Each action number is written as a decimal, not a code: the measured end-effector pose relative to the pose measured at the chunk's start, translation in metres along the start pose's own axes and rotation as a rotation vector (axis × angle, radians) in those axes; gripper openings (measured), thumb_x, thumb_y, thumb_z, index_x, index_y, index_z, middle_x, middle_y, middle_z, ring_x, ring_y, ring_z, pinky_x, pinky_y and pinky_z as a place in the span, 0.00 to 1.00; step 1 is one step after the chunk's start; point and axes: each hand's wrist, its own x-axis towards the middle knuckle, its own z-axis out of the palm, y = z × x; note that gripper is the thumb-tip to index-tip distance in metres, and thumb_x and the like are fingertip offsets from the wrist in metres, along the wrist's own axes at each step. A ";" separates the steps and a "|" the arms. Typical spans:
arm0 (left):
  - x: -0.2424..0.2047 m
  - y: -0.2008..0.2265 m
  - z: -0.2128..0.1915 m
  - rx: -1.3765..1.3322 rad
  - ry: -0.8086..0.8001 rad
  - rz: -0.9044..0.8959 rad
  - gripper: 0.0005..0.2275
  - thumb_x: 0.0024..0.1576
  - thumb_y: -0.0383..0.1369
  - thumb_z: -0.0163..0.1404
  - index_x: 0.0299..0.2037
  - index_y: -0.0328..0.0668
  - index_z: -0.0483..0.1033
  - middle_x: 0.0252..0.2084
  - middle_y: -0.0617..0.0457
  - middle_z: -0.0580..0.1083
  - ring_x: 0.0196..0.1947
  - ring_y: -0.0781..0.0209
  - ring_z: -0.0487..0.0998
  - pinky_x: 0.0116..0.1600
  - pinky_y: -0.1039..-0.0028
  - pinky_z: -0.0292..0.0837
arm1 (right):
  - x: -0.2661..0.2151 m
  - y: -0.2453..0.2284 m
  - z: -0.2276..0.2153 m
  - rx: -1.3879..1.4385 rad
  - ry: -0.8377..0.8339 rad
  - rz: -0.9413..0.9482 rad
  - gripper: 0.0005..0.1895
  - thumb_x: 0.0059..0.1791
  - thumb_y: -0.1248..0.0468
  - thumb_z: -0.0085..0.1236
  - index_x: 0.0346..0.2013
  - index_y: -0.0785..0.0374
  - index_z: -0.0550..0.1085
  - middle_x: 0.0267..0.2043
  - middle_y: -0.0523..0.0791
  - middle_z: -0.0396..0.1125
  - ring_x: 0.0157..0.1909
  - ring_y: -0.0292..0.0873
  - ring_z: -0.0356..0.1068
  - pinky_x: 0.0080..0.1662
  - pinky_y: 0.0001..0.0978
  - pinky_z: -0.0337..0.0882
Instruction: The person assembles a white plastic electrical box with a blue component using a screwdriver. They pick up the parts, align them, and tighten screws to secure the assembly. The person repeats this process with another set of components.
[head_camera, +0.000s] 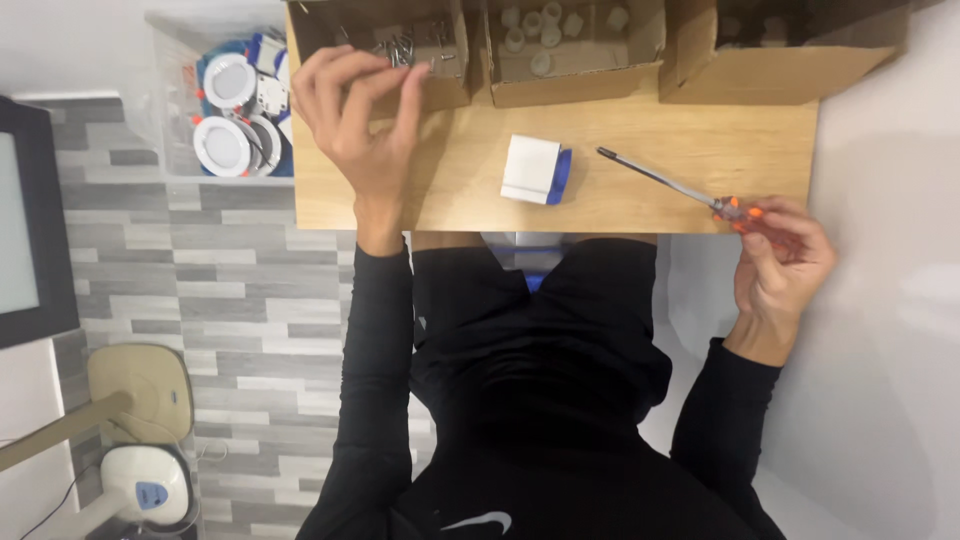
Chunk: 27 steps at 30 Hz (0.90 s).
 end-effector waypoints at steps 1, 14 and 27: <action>-0.007 0.003 -0.001 -0.034 -0.019 -0.003 0.07 0.60 0.29 0.68 0.34 0.40 0.82 0.41 0.53 0.77 0.49 0.51 0.73 0.57 0.63 0.69 | -0.005 0.000 -0.003 0.013 -0.009 0.027 0.13 0.57 0.66 0.66 0.52 0.63 0.72 0.59 0.56 0.67 0.62 0.63 0.74 0.59 0.63 0.85; -0.058 0.064 0.017 -0.296 -0.788 -0.123 0.33 0.62 0.58 0.62 0.67 0.45 0.69 0.69 0.42 0.69 0.69 0.42 0.71 0.67 0.50 0.74 | 0.003 -0.024 0.008 -0.059 0.068 0.246 0.13 0.64 0.61 0.59 0.55 0.60 0.63 0.56 0.63 0.71 0.49 0.65 0.78 0.49 0.41 0.81; -0.065 0.063 0.033 -0.383 -0.721 -0.146 0.16 0.69 0.41 0.61 0.57 0.41 0.73 0.67 0.41 0.70 0.69 0.39 0.72 0.70 0.48 0.71 | 0.013 -0.023 0.013 -0.073 0.175 0.222 0.15 0.65 0.55 0.59 0.54 0.57 0.63 0.52 0.61 0.72 0.45 0.62 0.77 0.42 0.42 0.78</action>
